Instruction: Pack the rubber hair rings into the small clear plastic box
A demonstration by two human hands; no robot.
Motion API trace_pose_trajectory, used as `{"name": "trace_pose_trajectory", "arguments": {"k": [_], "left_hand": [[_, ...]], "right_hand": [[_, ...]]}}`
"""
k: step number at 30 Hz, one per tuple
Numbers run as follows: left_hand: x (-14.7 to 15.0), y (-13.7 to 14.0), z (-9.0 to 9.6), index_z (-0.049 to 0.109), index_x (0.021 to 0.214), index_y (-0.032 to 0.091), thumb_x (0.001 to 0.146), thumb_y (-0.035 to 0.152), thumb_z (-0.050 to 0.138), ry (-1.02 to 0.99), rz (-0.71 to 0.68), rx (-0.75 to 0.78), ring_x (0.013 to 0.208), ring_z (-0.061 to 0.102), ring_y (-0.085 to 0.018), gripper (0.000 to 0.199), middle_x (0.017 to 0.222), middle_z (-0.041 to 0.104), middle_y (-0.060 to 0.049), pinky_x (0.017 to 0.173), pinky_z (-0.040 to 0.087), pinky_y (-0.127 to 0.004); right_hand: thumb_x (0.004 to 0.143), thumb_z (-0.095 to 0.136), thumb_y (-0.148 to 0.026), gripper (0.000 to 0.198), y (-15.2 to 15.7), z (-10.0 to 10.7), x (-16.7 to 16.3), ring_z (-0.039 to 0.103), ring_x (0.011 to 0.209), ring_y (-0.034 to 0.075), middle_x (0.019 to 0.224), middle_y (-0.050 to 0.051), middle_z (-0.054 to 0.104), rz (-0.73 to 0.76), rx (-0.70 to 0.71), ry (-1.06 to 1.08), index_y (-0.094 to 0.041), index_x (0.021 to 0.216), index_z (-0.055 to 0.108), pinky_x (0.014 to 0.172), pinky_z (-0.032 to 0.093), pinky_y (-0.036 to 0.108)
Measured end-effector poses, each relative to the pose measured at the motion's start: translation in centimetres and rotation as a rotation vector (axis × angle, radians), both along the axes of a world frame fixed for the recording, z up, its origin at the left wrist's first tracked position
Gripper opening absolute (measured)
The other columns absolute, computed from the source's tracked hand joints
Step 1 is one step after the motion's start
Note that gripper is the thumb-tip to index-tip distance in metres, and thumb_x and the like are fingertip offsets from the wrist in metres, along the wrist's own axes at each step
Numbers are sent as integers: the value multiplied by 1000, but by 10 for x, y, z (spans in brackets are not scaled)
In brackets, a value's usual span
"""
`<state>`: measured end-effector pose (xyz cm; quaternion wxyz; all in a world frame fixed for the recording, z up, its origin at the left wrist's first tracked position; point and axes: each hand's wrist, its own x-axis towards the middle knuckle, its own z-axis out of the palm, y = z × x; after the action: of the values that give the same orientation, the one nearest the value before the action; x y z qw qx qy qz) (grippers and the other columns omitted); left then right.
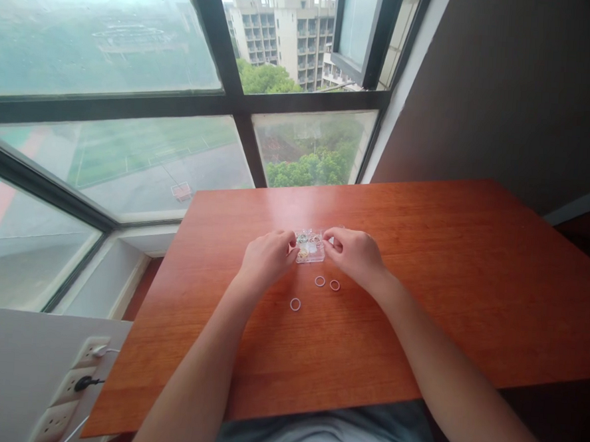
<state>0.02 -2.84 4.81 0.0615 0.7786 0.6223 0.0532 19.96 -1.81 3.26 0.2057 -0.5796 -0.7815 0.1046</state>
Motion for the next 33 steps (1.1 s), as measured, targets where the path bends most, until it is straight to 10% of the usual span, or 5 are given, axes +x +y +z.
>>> {"name": "trace_pose_trajectory", "arguments": {"k": [11, 33], "left_hand": [[0, -13, 11, 62, 73, 21, 82, 22, 48, 51, -276, -142, 62, 53, -14, 16, 80, 68, -3, 53, 27, -25], [13, -30, 18, 68, 64, 20, 68, 12, 61, 131, -274, -393, 62, 61, -19, 12, 70, 68, -5, 57, 40, -26]], "right_hand": [[84, 54, -30, 17, 2, 8, 11, 59, 67, 14, 77, 0, 70, 85, -126, -78, -26, 87, 70, 56, 30, 24], [77, 57, -19, 19, -4, 10, 20, 63, 74, 15, 78, -1, 73, 310, -351, -177, -27, 78, 74, 61, 36, 23]]}}
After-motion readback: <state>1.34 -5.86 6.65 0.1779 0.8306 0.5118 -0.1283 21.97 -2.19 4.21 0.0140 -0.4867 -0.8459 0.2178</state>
